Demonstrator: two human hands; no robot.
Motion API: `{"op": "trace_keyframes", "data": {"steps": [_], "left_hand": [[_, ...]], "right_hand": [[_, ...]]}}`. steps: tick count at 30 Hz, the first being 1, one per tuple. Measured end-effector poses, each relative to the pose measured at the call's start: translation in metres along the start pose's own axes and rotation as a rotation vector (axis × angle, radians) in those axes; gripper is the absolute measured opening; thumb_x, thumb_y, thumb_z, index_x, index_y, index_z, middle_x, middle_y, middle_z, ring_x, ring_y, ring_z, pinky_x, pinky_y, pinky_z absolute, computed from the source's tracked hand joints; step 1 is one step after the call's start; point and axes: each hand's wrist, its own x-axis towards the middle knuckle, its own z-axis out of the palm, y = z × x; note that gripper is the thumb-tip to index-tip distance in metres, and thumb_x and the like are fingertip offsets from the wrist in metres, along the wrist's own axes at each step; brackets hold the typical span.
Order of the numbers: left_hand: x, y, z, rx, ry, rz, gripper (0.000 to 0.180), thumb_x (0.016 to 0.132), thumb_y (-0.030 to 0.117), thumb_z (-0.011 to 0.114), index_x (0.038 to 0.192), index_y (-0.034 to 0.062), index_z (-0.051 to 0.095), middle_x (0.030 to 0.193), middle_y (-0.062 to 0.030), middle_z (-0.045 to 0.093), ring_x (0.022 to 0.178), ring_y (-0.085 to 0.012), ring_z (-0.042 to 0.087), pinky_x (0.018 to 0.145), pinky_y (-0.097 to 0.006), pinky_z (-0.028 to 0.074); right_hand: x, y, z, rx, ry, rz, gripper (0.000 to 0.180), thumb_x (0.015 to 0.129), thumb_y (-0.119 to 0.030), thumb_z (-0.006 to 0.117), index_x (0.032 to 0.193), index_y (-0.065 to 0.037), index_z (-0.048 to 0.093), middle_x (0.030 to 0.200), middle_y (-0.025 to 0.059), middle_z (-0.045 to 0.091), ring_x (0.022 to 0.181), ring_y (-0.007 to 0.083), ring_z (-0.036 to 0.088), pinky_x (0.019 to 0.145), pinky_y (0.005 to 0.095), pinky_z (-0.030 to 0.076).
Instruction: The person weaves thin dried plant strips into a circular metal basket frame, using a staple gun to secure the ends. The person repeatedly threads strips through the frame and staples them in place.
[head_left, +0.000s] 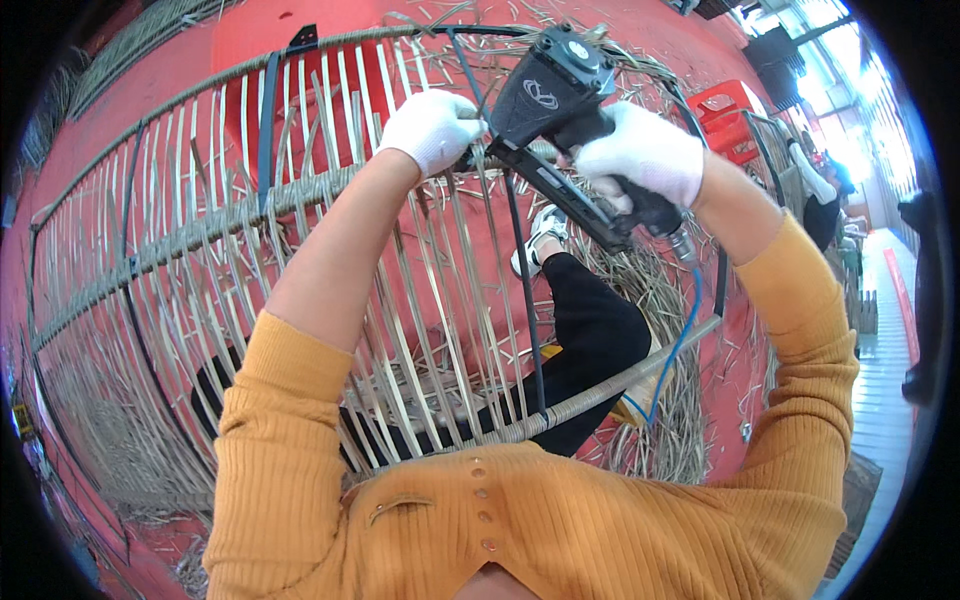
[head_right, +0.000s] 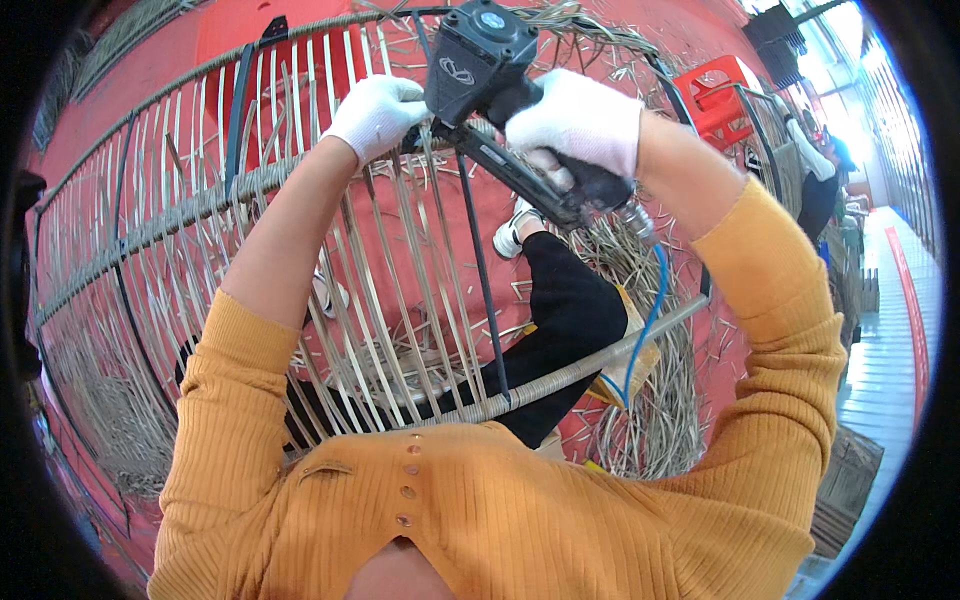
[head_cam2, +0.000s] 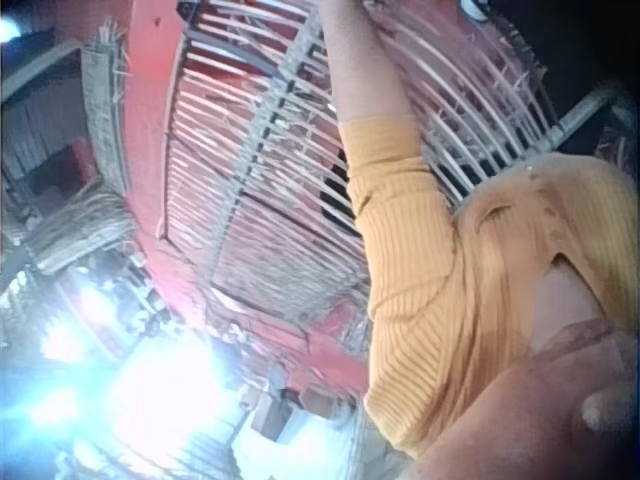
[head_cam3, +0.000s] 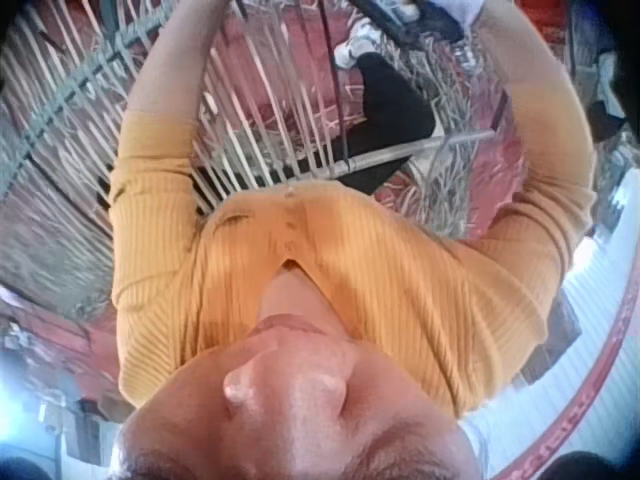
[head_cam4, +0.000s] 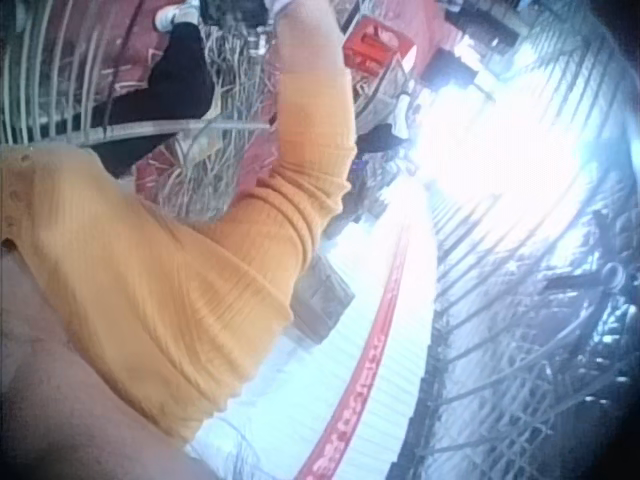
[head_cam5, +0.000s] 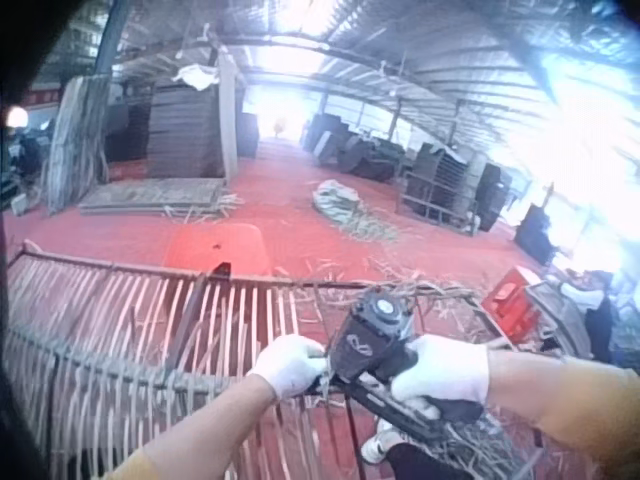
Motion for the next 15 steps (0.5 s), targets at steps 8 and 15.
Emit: {"op": "trace_keyframes", "data": {"steps": [8,15], "left_hand": [[-0.004,-0.005,0.004,0.056,0.158,0.138,0.034,0.091,0.038,0.059,0.098,0.0077,0.073,0.095,-0.0175,0.071,0.093,-0.0393,0.067,0.085,-0.047,0.052],[0.001,-0.012,0.007,-0.100,0.113,0.178,0.036,0.095,0.029,0.064,0.111,-0.0017,0.070,0.090,-0.0122,0.073,0.086,-0.0202,0.069,0.079,-0.034,0.052]], "right_hand": [[-0.214,0.135,0.020,0.662,0.508,0.047,0.010,0.083,-0.007,0.061,0.086,0.001,0.060,0.058,0.0072,0.057,0.045,0.0162,0.054,0.046,0.0297,0.046],[-0.320,0.346,0.092,1.005,0.870,0.467,0.011,0.086,-0.009,0.064,0.093,-0.005,0.057,0.068,0.0048,0.059,0.051,0.0140,0.056,0.047,0.0292,0.049]]}}
